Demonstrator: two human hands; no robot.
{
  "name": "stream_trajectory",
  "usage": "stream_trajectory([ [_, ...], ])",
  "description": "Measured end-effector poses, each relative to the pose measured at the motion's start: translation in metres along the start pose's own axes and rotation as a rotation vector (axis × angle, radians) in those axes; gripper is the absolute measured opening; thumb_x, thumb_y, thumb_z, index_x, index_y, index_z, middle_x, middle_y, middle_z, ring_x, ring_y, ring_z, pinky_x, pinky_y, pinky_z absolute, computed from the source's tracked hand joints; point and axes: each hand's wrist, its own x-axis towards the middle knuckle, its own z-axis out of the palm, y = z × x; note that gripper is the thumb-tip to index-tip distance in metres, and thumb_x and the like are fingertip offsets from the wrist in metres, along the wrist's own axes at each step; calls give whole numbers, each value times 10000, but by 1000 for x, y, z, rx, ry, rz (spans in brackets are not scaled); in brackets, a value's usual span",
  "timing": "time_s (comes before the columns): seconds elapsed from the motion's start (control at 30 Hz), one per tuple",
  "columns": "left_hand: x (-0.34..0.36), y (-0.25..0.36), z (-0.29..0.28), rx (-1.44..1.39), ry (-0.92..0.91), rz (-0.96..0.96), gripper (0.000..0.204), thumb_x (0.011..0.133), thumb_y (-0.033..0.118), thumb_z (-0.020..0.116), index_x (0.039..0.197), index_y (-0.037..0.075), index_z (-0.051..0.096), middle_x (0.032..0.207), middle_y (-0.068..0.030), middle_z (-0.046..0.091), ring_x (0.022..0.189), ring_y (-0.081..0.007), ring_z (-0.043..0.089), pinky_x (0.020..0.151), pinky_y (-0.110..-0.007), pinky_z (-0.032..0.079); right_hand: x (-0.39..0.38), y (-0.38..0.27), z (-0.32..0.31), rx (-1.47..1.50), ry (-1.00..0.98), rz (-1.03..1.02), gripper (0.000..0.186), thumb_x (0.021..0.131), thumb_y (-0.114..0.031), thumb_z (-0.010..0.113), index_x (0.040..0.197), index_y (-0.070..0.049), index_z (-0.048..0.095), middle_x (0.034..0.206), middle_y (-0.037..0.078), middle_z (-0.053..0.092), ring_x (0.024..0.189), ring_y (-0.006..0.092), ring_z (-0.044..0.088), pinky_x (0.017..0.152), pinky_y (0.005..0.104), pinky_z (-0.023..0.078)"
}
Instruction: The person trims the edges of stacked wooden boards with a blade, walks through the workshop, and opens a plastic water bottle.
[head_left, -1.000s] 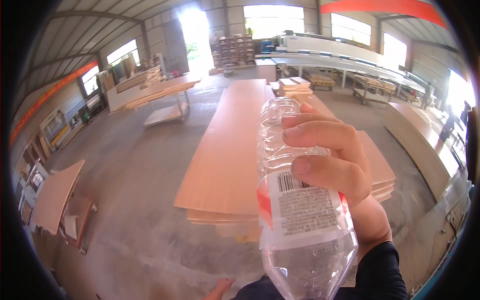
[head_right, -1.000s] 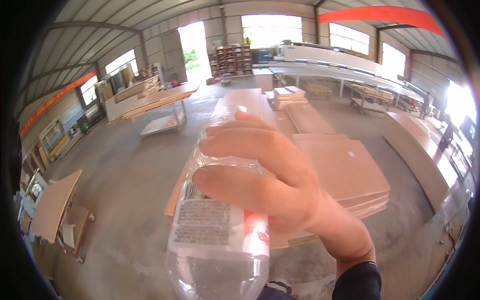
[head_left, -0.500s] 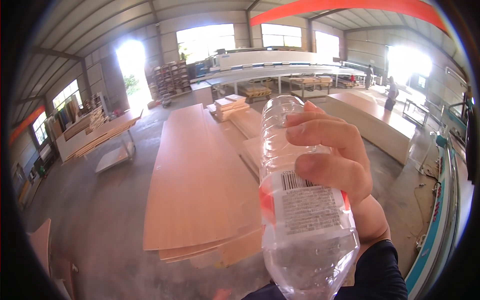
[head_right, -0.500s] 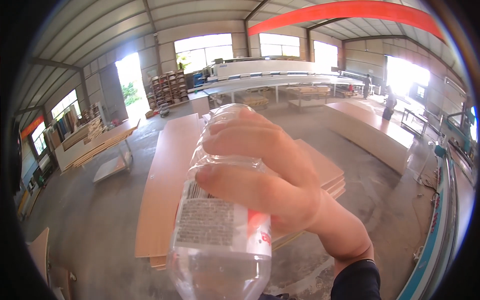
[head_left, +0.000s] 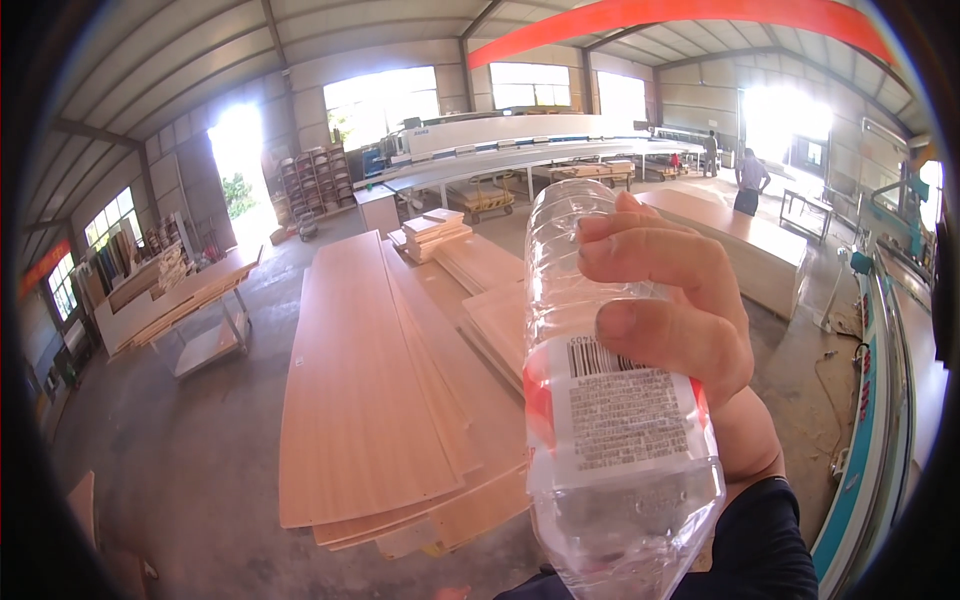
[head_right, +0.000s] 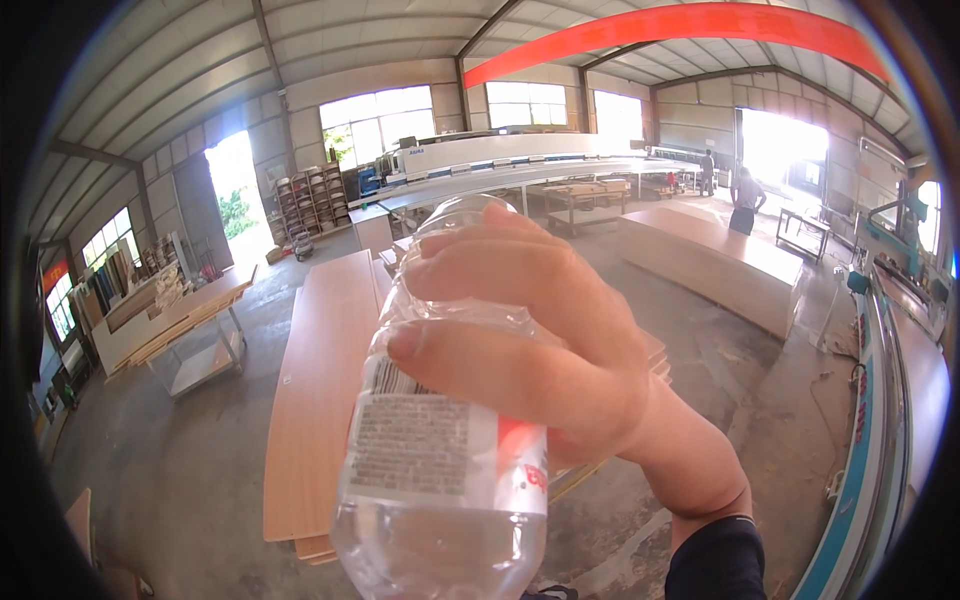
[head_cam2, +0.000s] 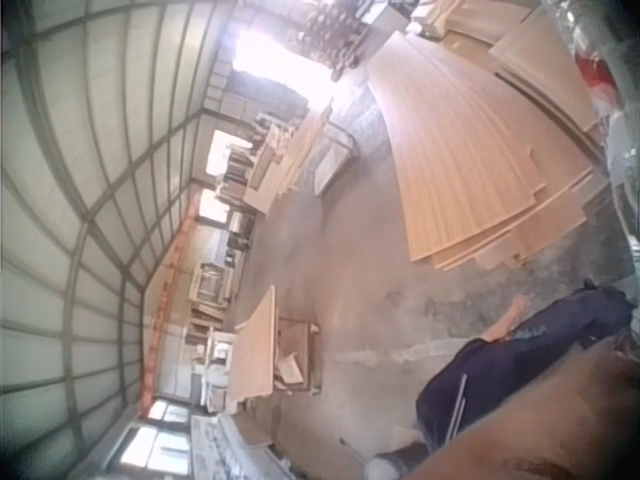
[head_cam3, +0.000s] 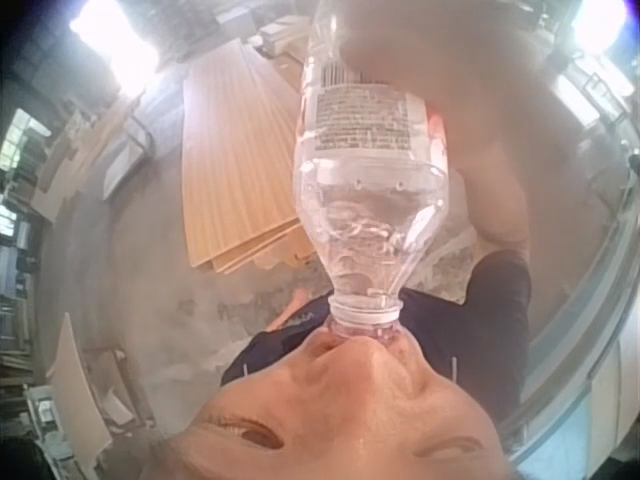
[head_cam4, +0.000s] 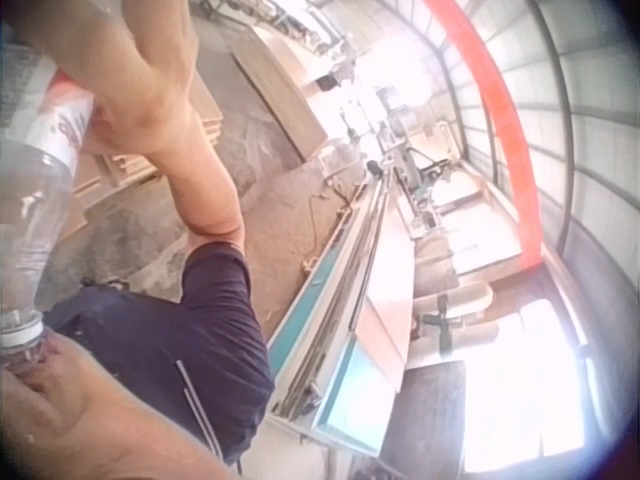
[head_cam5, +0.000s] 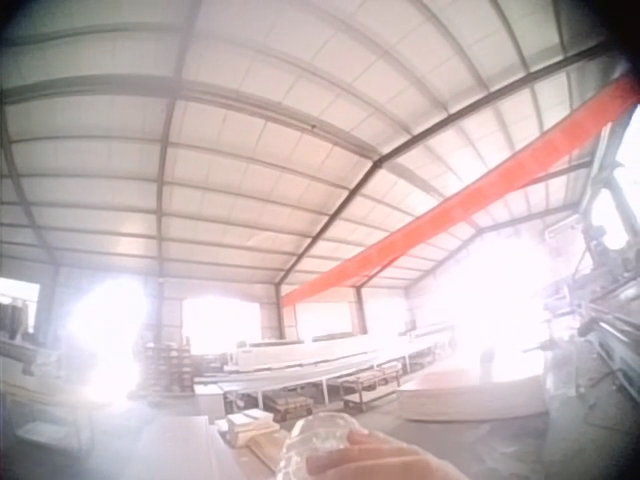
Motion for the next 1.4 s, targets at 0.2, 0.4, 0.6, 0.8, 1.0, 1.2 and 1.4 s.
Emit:
stream_trajectory([
  [0.2,-2,-4,-1,1,-10,-9,574,820,563,524,1019,50,689,1045,-208,652,1025,-366,597,891,-426,450,-2,-1,2,16,8,16,403,740,-104,740,1049,-153,486,1059,147,550,1051,309,583,998,521,408],
  [0.4,-11,-20,5,-16,-10,-42,568,823,559,524,1024,53,688,1050,-207,651,1028,-365,596,894,-425,449,-7,-4,5,20,3,61,399,739,-96,738,1042,-150,484,1059,143,550,1051,310,584,1001,522,405],
  [0.6,-34,-48,20,-41,-11,-87,562,826,554,525,1028,55,688,1055,-206,650,1031,-364,595,896,-425,448,-27,5,18,135,-11,28,386,729,-99,748,1037,-102,514,1040,171,579,1001,322,609,956,504,445],
  [0.8,-45,-66,32,-44,-17,-86,553,833,545,526,1032,55,688,1062,-204,650,1039,-362,593,900,-423,447,-82,-2,47,263,33,153,356,680,-130,751,991,-25,613,969,174,624,874,320,645,785,412,516],
  [1.0,-76,-39,14,-64,101,17,426,820,395,609,884,-20,683,792,-182,673,778,-321,644,734,-405,484,-180,-28,42,476,-125,680,508,614,-220,793,1019,28,614,967,180,638,809,295,651,668,334,528],
  [1.2,-104,13,-7,-171,86,-91,407,794,409,675,731,8,641,644,-113,592,603,-200,549,576,-362,435,-284,-64,12,486,-304,1150,535,540,-154,826,1007,-2,613,958,134,644,871,277,629,760,335,502],
  [1.4,-104,41,-2,-98,80,-49,497,765,472,672,698,-18,617,627,-152,597,581,-252,567,592,-410,448,-341,-78,-37,350,-309,1359,590,516,-205,884,1006,-18,613,991,121,638,915,265,611,816,344,480],
])
